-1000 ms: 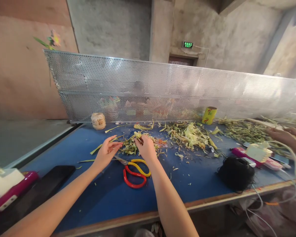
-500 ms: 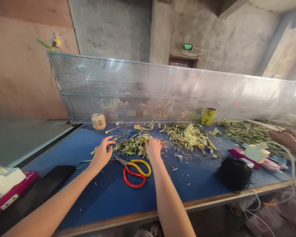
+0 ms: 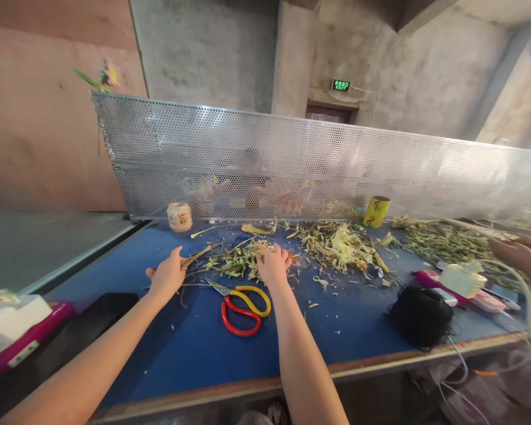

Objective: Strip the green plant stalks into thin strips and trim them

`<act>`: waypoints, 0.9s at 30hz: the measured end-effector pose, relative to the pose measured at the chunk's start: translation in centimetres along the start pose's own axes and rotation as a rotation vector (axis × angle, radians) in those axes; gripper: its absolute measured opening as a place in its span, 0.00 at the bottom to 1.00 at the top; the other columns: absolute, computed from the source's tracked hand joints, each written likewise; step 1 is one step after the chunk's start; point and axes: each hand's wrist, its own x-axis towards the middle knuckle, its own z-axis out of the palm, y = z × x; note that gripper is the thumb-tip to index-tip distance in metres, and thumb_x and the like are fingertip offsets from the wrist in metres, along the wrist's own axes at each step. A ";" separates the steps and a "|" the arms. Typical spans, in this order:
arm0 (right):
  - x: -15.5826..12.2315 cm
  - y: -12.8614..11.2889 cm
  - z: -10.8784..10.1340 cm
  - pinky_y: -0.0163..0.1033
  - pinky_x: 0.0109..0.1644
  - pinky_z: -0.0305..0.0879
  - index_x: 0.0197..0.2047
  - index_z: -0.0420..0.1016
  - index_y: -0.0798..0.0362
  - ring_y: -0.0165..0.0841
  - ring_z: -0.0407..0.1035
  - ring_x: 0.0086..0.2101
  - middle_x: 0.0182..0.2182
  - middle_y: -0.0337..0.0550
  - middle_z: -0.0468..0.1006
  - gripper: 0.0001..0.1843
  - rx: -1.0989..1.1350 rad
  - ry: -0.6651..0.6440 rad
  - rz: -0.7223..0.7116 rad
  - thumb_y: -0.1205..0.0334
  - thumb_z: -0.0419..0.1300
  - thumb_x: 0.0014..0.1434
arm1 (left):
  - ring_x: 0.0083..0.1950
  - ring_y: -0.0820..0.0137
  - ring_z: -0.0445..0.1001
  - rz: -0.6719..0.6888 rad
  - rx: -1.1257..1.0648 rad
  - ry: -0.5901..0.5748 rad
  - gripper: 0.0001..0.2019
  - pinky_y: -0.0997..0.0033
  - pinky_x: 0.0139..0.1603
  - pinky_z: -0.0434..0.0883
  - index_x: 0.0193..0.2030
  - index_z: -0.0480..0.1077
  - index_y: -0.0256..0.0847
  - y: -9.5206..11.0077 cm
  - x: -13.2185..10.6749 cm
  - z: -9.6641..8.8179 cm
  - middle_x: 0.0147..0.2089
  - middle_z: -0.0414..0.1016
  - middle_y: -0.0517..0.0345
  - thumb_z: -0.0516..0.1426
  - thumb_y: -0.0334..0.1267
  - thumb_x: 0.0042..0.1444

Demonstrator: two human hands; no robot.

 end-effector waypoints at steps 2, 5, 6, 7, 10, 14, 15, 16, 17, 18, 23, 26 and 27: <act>0.0 0.0 0.1 0.50 0.50 0.50 0.52 0.66 0.38 0.47 0.53 0.52 0.55 0.46 0.61 0.20 -0.003 -0.003 0.001 0.51 0.47 0.57 | 0.47 0.61 0.70 -0.003 -0.046 0.009 0.25 0.53 0.48 0.55 0.58 0.51 0.39 0.0 0.0 -0.1 0.46 0.74 0.50 0.45 0.26 0.51; 0.1 -0.1 0.3 0.50 0.50 0.50 0.51 0.67 0.40 0.46 0.53 0.51 0.55 0.45 0.62 0.20 -0.004 -0.006 -0.023 0.50 0.48 0.57 | 0.45 0.61 0.71 -0.012 -0.037 -0.030 0.25 0.52 0.48 0.55 0.59 0.50 0.38 0.3 -0.1 -0.4 0.42 0.75 0.51 0.47 0.29 0.52; 0.1 -0.1 0.3 0.50 0.50 0.51 0.51 0.68 0.41 0.46 0.54 0.51 0.54 0.45 0.62 0.20 -0.002 -0.011 -0.027 0.50 0.48 0.57 | 0.45 0.59 0.71 -0.018 -0.016 -0.048 0.26 0.51 0.48 0.55 0.59 0.49 0.37 0.3 -0.1 -0.5 0.41 0.76 0.50 0.49 0.31 0.52; 0.1 -0.1 0.4 0.50 0.50 0.51 0.50 0.68 0.41 0.46 0.54 0.51 0.54 0.45 0.63 0.20 0.000 -0.016 -0.029 0.50 0.48 0.57 | 0.47 0.57 0.70 -0.024 0.010 -0.053 0.27 0.51 0.48 0.55 0.59 0.49 0.36 0.4 -0.1 -0.5 0.42 0.75 0.49 0.50 0.33 0.51; 0.1 -0.1 0.5 0.50 0.49 0.51 0.48 0.70 0.43 0.45 0.55 0.50 0.53 0.44 0.64 0.19 0.005 -0.024 -0.032 0.50 0.48 0.56 | 0.51 0.52 0.65 -0.038 0.110 0.023 0.30 0.50 0.46 0.57 0.61 0.47 0.33 0.4 -0.1 -0.5 0.48 0.70 0.41 0.51 0.34 0.51; 0.2 0.0 0.6 0.50 0.49 0.51 0.46 0.71 0.44 0.44 0.55 0.49 0.52 0.44 0.64 0.18 0.022 0.001 -0.065 0.50 0.48 0.56 | 0.50 0.47 0.64 -0.071 0.200 0.077 0.28 0.46 0.45 0.57 0.60 0.48 0.30 0.0 0.0 -0.3 0.50 0.68 0.35 0.48 0.34 0.52; 0.2 0.1 0.7 0.50 0.49 0.51 0.46 0.71 0.44 0.44 0.55 0.49 0.52 0.44 0.64 0.18 0.028 0.008 -0.073 0.51 0.48 0.56 | 0.49 0.48 0.65 -0.067 0.186 0.055 0.27 0.46 0.45 0.57 0.60 0.50 0.31 -0.1 0.0 -0.3 0.49 0.69 0.36 0.47 0.34 0.52; 0.2 0.1 0.8 0.50 0.48 0.51 0.46 0.71 0.44 0.44 0.55 0.49 0.52 0.44 0.64 0.17 0.033 0.013 -0.078 0.51 0.49 0.56 | 0.48 0.49 0.67 -0.060 0.163 0.034 0.25 0.45 0.45 0.58 0.59 0.51 0.32 -0.2 0.0 -0.4 0.47 0.70 0.38 0.47 0.33 0.52; 0.2 0.1 0.8 0.50 0.48 0.51 0.45 0.71 0.44 0.44 0.55 0.49 0.52 0.44 0.64 0.17 0.037 0.016 -0.081 0.52 0.49 0.56 | 0.47 0.50 0.68 -0.052 0.135 0.021 0.24 0.45 0.45 0.58 0.58 0.52 0.33 -0.2 0.0 -0.5 0.46 0.71 0.39 0.46 0.32 0.52; 0.2 0.2 0.9 0.50 0.48 0.51 0.45 0.72 0.44 0.44 0.55 0.49 0.52 0.44 0.65 0.16 0.039 0.020 -0.085 0.52 0.49 0.56 | 0.46 0.51 0.69 -0.046 0.105 0.017 0.24 0.46 0.45 0.58 0.58 0.52 0.34 -0.2 0.0 -0.6 0.45 0.71 0.41 0.46 0.31 0.52; 0.2 0.2 0.9 0.48 0.48 0.50 0.44 0.72 0.43 0.42 0.56 0.48 0.51 0.44 0.65 0.15 0.047 0.052 -0.143 0.55 0.49 0.56 | 0.45 0.58 0.71 0.002 -0.089 0.105 0.23 0.58 0.43 0.66 0.57 0.51 0.35 -0.2 0.2 -1.1 0.45 0.71 0.43 0.45 0.31 0.53; 0.2 0.1 0.9 0.47 0.48 0.49 0.44 0.72 0.43 0.42 0.56 0.47 0.50 0.43 0.66 0.15 0.077 0.063 -0.172 0.56 0.49 0.56 | 0.45 0.61 0.71 0.040 -0.181 0.216 0.22 0.62 0.45 0.67 0.56 0.52 0.34 -0.5 0.5 -0.9 0.42 0.71 0.46 0.47 0.30 0.52; 0.2 0.1 0.8 0.47 0.47 0.49 0.44 0.72 0.44 0.43 0.56 0.47 0.49 0.43 0.66 0.15 0.087 0.063 -0.179 0.56 0.49 0.56 | 0.43 0.62 0.72 0.052 -0.226 0.233 0.22 0.63 0.45 0.67 0.55 0.53 0.34 -0.7 0.7 -0.7 0.41 0.71 0.47 0.47 0.30 0.52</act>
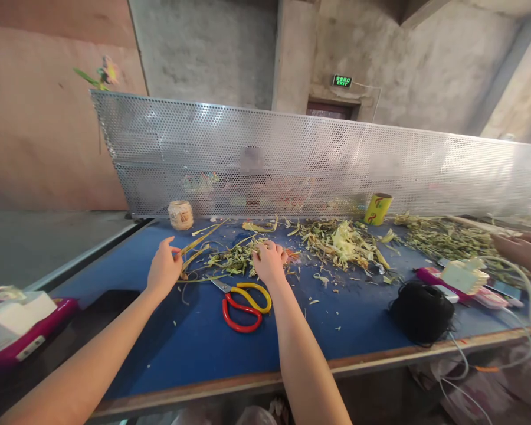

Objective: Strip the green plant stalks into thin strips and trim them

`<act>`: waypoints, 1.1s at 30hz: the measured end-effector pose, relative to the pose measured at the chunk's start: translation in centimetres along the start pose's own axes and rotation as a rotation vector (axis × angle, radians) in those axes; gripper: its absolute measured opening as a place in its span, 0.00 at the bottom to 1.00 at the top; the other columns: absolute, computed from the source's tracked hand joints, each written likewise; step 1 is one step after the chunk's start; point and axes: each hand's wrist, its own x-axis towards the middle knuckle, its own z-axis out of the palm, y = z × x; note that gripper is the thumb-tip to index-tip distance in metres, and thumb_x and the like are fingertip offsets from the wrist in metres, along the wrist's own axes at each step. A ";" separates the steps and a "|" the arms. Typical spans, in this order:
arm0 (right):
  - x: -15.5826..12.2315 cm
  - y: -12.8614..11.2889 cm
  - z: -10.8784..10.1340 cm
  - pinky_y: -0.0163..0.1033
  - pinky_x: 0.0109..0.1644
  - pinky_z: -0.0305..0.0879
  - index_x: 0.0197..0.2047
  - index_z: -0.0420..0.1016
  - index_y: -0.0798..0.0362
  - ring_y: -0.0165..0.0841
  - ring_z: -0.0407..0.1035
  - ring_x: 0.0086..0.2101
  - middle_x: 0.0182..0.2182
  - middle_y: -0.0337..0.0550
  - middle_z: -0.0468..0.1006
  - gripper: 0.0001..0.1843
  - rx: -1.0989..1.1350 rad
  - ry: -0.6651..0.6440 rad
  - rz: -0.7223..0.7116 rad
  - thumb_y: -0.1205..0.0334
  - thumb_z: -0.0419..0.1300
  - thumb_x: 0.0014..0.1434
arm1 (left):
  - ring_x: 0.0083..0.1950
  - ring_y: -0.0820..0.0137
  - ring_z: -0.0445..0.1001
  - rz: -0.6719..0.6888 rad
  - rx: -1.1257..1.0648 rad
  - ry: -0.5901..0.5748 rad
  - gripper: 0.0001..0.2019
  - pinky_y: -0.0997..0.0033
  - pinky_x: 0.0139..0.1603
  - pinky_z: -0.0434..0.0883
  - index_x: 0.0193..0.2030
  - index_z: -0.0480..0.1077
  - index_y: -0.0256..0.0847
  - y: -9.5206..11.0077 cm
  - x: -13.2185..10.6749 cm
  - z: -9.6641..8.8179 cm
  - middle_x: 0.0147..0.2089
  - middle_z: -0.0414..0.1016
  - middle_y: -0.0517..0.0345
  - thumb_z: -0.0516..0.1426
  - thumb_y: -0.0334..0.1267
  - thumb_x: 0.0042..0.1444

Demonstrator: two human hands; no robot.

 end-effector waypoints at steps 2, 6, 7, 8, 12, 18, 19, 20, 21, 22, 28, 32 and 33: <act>-0.1 0.0 0.0 0.47 0.47 0.50 0.43 0.72 0.44 0.42 0.56 0.47 0.49 0.43 0.67 0.15 0.014 0.003 -0.015 0.56 0.50 0.56 | 0.36 0.66 0.74 -0.001 -0.120 0.002 0.21 0.65 0.43 0.68 0.54 0.54 0.34 -0.3 0.2 0.3 0.40 0.72 0.49 0.48 0.29 0.51; -0.2 -0.2 -0.3 0.46 0.48 0.49 0.46 0.70 0.45 0.40 0.56 0.46 0.48 0.43 0.67 0.16 0.031 0.025 -0.079 0.57 0.50 0.56 | 0.26 0.72 0.73 0.007 -0.371 -0.028 0.20 0.67 0.36 0.71 0.52 0.54 0.37 -0.1 0.2 0.6 0.38 0.72 0.53 0.50 0.32 0.51; -0.3 -0.3 -0.5 0.45 0.48 0.49 0.49 0.68 0.45 0.39 0.56 0.46 0.49 0.43 0.67 0.18 0.037 0.044 -0.112 0.58 0.50 0.56 | 0.27 0.72 0.74 0.042 -0.420 -0.050 0.20 0.68 0.36 0.71 0.52 0.54 0.37 0.2 0.1 0.6 0.38 0.72 0.54 0.50 0.33 0.51; -0.4 -0.5 -0.7 0.44 0.49 0.49 0.52 0.65 0.45 0.39 0.56 0.47 0.49 0.43 0.67 0.20 0.040 0.069 -0.152 0.58 0.50 0.56 | 0.28 0.72 0.74 0.087 -0.459 -0.082 0.21 0.68 0.36 0.71 0.52 0.54 0.38 0.5 -0.1 0.6 0.37 0.72 0.55 0.51 0.35 0.51; -0.8 -1.0 -1.6 0.43 0.51 0.45 0.57 0.58 0.44 0.37 0.54 0.48 0.54 0.42 0.63 0.24 -0.011 0.139 -0.329 0.56 0.51 0.57 | 0.31 0.72 0.74 0.263 -0.531 -0.265 0.19 0.66 0.40 0.71 0.51 0.55 0.41 1.6 -0.9 0.6 0.36 0.72 0.57 0.51 0.39 0.52; -0.8 -1.5 -2.1 0.46 0.50 0.43 0.47 0.70 0.43 0.37 0.57 0.46 0.43 0.41 0.75 0.14 -0.081 -0.059 -0.477 0.59 0.49 0.59 | 0.36 0.72 0.74 0.380 -0.605 -0.365 0.21 0.64 0.45 0.69 0.54 0.55 0.41 2.3 -1.8 0.8 0.40 0.72 0.56 0.51 0.40 0.53; -0.8 -1.5 -2.1 0.46 0.50 0.43 0.45 0.71 0.44 0.36 0.59 0.45 0.40 0.41 0.76 0.13 -0.077 -0.082 -0.472 0.60 0.49 0.60 | 0.36 0.71 0.74 0.374 -0.590 -0.366 0.24 0.65 0.43 0.70 0.55 0.53 0.42 2.4 -1.9 0.8 0.41 0.73 0.54 0.52 0.41 0.52; -0.8 -1.5 -2.1 0.46 0.49 0.43 0.42 0.72 0.44 0.35 0.60 0.44 0.38 0.41 0.77 0.13 -0.068 -0.092 -0.462 0.61 0.49 0.60 | 0.36 0.71 0.74 0.365 -0.567 -0.366 0.28 0.66 0.41 0.70 0.58 0.50 0.42 2.4 -1.9 0.8 0.43 0.72 0.53 0.53 0.42 0.50; -0.7 -1.5 -2.1 0.46 0.49 0.43 0.41 0.73 0.44 0.35 0.60 0.43 0.38 0.41 0.77 0.12 -0.054 -0.089 -0.453 0.61 0.49 0.60 | 0.35 0.71 0.74 0.353 -0.540 -0.365 0.33 0.67 0.39 0.70 0.60 0.46 0.43 2.3 -1.9 0.8 0.45 0.72 0.52 0.55 0.42 0.48; -0.7 -1.5 -2.1 0.45 0.49 0.43 0.41 0.73 0.45 0.34 0.61 0.42 0.38 0.40 0.77 0.12 -0.039 -0.078 -0.446 0.61 0.49 0.60 | 0.34 0.71 0.74 0.336 -0.511 -0.367 0.39 0.68 0.36 0.70 0.62 0.42 0.43 2.3 -1.9 0.8 0.46 0.72 0.50 0.57 0.43 0.46; -0.7 -1.4 -2.2 0.45 0.49 0.41 0.39 0.73 0.45 0.33 0.62 0.42 0.37 0.39 0.77 0.12 0.012 -0.032 -0.432 0.61 0.49 0.60 | 0.24 0.73 0.72 0.154 -0.534 -0.307 0.41 0.69 0.34 0.70 0.63 0.37 0.37 2.1 -1.4 1.0 0.29 0.75 0.59 0.57 0.39 0.46; -0.7 -1.4 -2.2 0.44 0.47 0.41 0.39 0.73 0.45 0.34 0.61 0.42 0.37 0.39 0.77 0.13 -0.002 -0.002 -0.349 0.61 0.48 0.60 | 0.25 0.72 0.73 0.025 -0.584 -0.138 0.37 0.71 0.30 0.71 0.61 0.44 0.37 1.8 -0.5 0.6 0.30 0.73 0.59 0.57 0.37 0.45; -0.7 -1.4 -2.1 0.44 0.47 0.42 0.38 0.73 0.45 0.34 0.61 0.42 0.37 0.39 0.77 0.13 -0.006 0.000 -0.319 0.61 0.48 0.60 | 0.25 0.72 0.73 -0.004 -0.593 -0.081 0.35 0.72 0.27 0.70 0.59 0.46 0.38 1.6 -0.2 0.5 0.31 0.73 0.59 0.56 0.37 0.45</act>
